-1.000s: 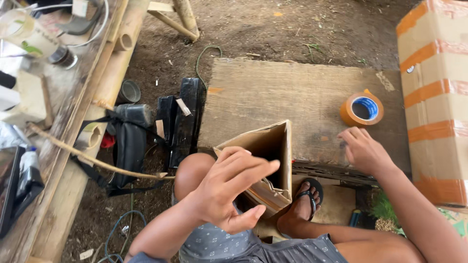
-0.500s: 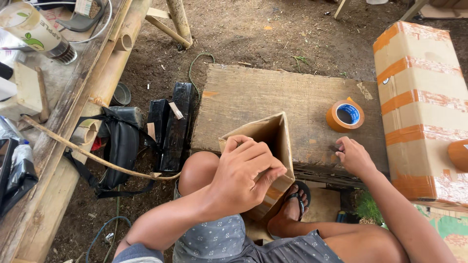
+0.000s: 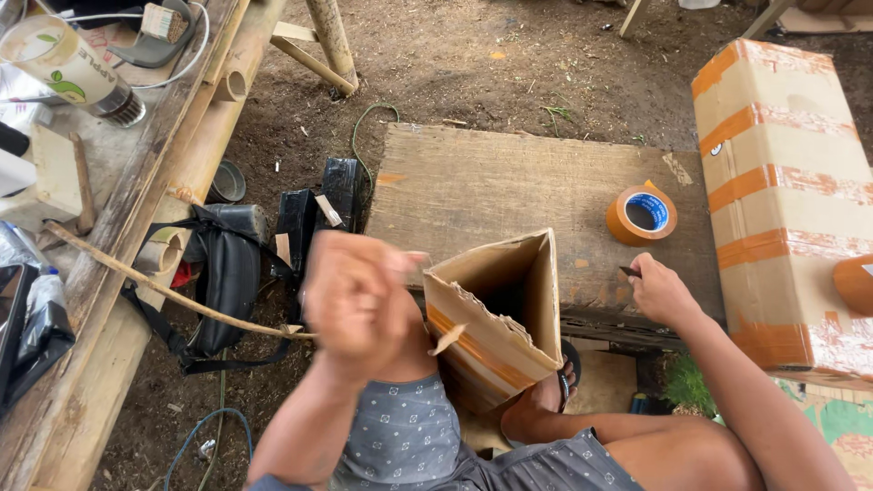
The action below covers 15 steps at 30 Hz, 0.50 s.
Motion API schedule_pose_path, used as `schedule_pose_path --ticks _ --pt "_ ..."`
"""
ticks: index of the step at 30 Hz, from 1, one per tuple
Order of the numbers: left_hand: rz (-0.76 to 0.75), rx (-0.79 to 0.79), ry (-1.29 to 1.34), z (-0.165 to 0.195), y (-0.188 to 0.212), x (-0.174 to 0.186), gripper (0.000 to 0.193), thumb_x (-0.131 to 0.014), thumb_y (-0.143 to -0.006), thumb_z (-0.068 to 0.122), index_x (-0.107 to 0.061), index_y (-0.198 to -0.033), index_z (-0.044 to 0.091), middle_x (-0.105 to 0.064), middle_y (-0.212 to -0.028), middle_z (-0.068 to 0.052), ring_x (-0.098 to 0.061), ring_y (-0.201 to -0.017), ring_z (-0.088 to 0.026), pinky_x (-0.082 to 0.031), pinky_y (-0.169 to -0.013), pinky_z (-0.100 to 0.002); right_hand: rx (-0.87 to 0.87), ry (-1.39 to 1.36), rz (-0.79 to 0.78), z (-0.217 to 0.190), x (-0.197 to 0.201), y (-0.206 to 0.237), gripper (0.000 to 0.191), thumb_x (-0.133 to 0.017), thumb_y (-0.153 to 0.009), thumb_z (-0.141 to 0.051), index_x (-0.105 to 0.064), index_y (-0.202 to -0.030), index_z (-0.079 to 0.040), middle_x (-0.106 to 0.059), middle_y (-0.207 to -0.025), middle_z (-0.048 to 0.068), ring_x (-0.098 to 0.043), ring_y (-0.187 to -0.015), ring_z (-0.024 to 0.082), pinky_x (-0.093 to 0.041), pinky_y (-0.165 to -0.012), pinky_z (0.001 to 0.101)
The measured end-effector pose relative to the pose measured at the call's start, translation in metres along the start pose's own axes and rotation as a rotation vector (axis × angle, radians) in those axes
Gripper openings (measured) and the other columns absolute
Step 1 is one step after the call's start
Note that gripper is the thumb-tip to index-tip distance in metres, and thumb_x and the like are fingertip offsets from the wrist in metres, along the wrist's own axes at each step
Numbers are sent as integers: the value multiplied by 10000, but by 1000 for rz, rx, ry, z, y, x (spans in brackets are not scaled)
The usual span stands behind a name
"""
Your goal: The person tapes a long cardboard box with orange packing tape, then uses a knife to cut the taped box open. The person then uses scissors to trim the edges of the opened box.
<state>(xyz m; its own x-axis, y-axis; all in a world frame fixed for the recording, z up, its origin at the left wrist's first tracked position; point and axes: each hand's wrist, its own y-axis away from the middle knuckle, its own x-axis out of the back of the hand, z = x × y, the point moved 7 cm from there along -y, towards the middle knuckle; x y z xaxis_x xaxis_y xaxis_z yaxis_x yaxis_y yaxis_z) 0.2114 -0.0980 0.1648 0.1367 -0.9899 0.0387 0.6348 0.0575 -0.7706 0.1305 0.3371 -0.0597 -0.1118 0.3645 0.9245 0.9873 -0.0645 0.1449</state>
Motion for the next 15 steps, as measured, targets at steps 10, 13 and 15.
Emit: schedule_pose_path --ticks 10,13,15 --pt "-248 -53 -529 9 -5 22 269 -721 -993 176 -628 -754 97 -734 -910 -42 -674 -843 -182 -520 -726 -332 -58 -246 -42 3 0 1 301 -488 -1010 -195 -402 -1270 -71 -683 -1129 291 -709 -997 488 -523 -889 564" --pt "-602 -234 -360 37 15 -23 363 -667 -1004 441 -775 -992 94 -739 -1065 -27 -646 -1149 -249 -462 -1023 -434 143 -166 37 -8 2 -2 313 -535 -1005 -192 -413 -1244 -32 -642 -1175 351 -607 -1073 556 -478 -909 587" --pt "-766 -213 -349 38 18 -48 429 -651 -971 496 -781 -1021 90 -725 -1081 -10 -603 -1236 -271 -285 -1156 -574 90 -161 -10 -3 -3 -4 311 -525 -1010 -199 -416 -1248 -31 -639 -1189 348 -610 -1064 563 -479 -905 588"
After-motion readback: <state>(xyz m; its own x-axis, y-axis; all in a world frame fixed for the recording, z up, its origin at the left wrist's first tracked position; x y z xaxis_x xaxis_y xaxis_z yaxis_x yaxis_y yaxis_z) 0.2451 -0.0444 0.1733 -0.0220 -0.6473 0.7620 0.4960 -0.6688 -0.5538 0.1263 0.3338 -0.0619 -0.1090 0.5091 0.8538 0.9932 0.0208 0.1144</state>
